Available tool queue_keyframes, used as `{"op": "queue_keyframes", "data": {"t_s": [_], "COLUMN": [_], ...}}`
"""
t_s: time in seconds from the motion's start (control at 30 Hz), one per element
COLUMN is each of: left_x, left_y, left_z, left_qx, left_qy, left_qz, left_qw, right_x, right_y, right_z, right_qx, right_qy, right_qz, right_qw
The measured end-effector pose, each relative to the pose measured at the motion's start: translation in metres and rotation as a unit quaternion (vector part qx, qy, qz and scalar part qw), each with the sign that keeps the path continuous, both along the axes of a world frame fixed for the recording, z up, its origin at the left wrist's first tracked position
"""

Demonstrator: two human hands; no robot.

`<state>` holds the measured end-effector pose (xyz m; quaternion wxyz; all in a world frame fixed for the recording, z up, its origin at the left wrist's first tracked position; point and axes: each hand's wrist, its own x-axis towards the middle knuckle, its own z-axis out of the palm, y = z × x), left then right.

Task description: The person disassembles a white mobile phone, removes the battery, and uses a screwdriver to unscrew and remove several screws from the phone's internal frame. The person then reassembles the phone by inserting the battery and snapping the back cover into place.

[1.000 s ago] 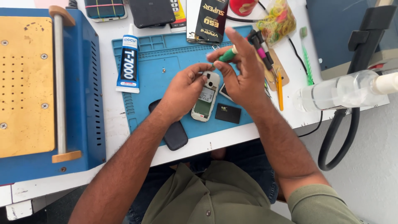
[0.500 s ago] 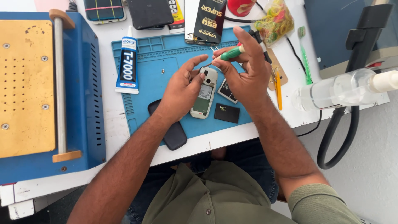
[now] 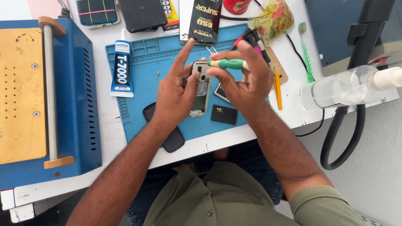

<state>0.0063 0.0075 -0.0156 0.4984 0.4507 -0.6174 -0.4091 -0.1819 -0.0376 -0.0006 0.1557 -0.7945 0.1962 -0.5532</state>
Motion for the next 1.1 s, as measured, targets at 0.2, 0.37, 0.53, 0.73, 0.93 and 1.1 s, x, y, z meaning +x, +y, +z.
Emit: {"op": "queue_keyframes", "data": {"t_s": [0.2,0.37,0.53,0.73,0.93,1.1], "left_x": [-0.003,0.000,0.004,0.009,0.012,0.013], "left_y": [0.001,0.005,0.016,0.014,0.015,0.013], "left_z": [0.007,0.017,0.027,0.030,0.029,0.026], "left_qx": [0.029,-0.105,-0.144,-0.215,-0.247,-0.225], "left_qy": [-0.012,0.023,-0.066,-0.051,-0.077,-0.078], "left_qz": [0.029,0.042,0.078,0.081,0.074,0.062], "left_qw": [0.999,0.993,0.984,0.972,0.963,0.969], "right_x": [-0.010,-0.016,-0.014,-0.008,-0.010,-0.009], "right_y": [-0.009,-0.017,-0.007,-0.003,-0.005,-0.004], "right_z": [0.003,0.010,0.018,0.019,0.016,0.014], "right_qx": [0.068,0.163,0.079,0.127,0.086,0.072], "right_qy": [-0.165,-0.077,0.142,0.069,0.068,0.072], "right_qz": [0.030,0.034,-0.006,0.028,0.044,0.047], "right_qw": [0.983,0.983,0.987,0.989,0.993,0.994]}}
